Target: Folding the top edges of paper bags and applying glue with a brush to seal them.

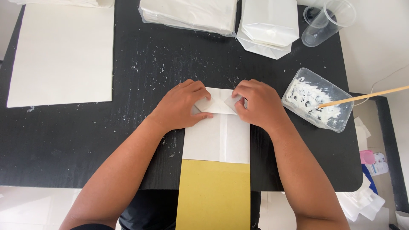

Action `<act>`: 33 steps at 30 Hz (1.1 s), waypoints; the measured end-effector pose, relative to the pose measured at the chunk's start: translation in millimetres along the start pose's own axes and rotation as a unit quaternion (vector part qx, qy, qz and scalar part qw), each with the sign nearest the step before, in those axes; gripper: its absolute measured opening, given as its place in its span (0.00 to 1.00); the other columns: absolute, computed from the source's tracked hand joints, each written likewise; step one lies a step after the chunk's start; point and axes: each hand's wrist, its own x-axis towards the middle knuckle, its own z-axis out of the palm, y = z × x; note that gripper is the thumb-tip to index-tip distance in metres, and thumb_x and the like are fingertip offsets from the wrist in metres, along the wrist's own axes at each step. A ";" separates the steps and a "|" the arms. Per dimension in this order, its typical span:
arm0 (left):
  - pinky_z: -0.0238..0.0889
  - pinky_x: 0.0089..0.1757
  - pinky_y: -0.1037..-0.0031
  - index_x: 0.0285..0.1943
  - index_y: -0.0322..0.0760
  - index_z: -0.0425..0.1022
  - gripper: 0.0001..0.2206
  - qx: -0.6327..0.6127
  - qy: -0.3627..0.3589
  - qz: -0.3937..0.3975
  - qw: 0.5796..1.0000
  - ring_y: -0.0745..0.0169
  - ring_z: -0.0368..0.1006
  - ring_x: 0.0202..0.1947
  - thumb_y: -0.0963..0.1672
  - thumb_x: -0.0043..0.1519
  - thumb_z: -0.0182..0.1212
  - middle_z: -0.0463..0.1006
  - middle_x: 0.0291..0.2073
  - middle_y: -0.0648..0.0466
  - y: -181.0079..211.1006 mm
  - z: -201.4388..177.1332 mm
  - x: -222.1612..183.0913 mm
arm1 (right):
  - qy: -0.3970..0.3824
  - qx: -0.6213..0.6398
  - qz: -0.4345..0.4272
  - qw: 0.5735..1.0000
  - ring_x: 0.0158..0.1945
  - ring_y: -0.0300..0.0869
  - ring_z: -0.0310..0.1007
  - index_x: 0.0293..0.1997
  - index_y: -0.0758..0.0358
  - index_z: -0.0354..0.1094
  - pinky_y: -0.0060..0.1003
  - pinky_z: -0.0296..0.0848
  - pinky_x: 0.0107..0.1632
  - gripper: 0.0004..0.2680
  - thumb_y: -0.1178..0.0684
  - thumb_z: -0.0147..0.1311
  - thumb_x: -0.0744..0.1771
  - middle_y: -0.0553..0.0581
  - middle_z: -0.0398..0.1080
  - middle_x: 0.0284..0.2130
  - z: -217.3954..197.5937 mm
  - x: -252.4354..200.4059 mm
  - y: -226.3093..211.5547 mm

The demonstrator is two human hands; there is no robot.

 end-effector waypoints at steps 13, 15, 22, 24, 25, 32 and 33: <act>0.61 0.53 0.62 0.70 0.41 0.67 0.25 -0.025 0.036 -0.035 0.998 0.51 0.72 0.55 0.52 0.67 0.60 0.78 0.49 0.49 -2.8 4.5 0.7 | -0.060 0.223 0.099 0.968 0.59 0.53 0.69 0.55 0.59 0.65 0.49 0.63 0.62 0.19 0.51 0.66 0.61 0.57 0.73 0.44 -4.0 3.8 -17.5; 0.61 0.50 0.66 0.67 0.44 0.70 0.20 -0.049 0.065 -0.047 0.996 0.57 0.74 0.50 0.51 0.68 0.57 0.80 0.43 0.54 -4.9 8.1 1.9 | -0.035 0.313 0.130 0.940 0.51 0.51 0.75 0.53 0.58 0.61 0.46 0.68 0.54 0.19 0.52 0.67 0.61 0.57 0.76 0.39 3.5 5.1 -16.5; 0.66 0.40 0.73 0.61 0.51 0.74 0.14 -0.244 0.071 -0.123 0.959 0.64 0.76 0.33 0.48 0.66 0.62 0.82 0.27 0.58 -1.7 10.9 1.2 | -0.031 0.448 0.192 0.872 0.35 0.44 0.79 0.51 0.58 0.64 0.37 0.75 0.38 0.16 0.59 0.62 0.61 0.58 0.72 0.38 0.0 6.0 -21.0; 0.66 0.37 0.73 0.60 0.48 0.74 0.15 -0.290 0.104 -0.123 0.943 0.64 0.75 0.28 0.45 0.64 0.65 0.81 0.24 0.56 6.1 5.6 0.7 | -0.046 0.429 0.152 0.889 0.39 0.47 0.80 0.46 0.59 0.69 0.41 0.76 0.43 0.08 0.56 0.61 0.65 0.61 0.78 0.37 -6.1 8.5 -27.4; 0.66 0.37 0.73 0.60 0.48 0.74 0.15 -0.291 0.103 -0.123 0.943 0.64 0.75 0.28 0.45 0.64 0.65 0.81 0.24 0.56 8.6 4.5 0.2 | -0.047 0.429 0.153 0.889 0.39 0.47 0.80 0.46 0.59 0.69 0.41 0.76 0.43 0.08 0.56 0.61 0.65 0.61 0.78 0.37 -5.4 7.8 -24.9; 0.65 0.40 0.72 0.64 0.41 0.70 0.21 -0.407 0.172 -0.042 0.896 0.62 0.76 0.36 0.53 0.68 0.52 0.83 0.32 0.51 -13.9 -1.6 3.0 | 0.123 0.510 0.158 0.837 0.38 0.35 0.75 0.50 0.56 0.66 0.29 0.75 0.44 0.07 0.54 0.58 0.69 0.51 0.75 0.38 -7.5 -3.6 28.0; 0.65 0.42 0.72 0.65 0.37 0.69 0.26 -0.450 0.180 -0.011 0.874 0.61 0.76 0.39 0.56 0.69 0.45 0.82 0.35 0.48 -18.3 -5.5 4.1 | 0.193 0.509 0.156 0.824 0.40 0.34 0.74 0.52 0.54 0.64 0.26 0.73 0.46 0.07 0.54 0.56 0.71 0.49 0.74 0.40 -14.4 -7.2 40.0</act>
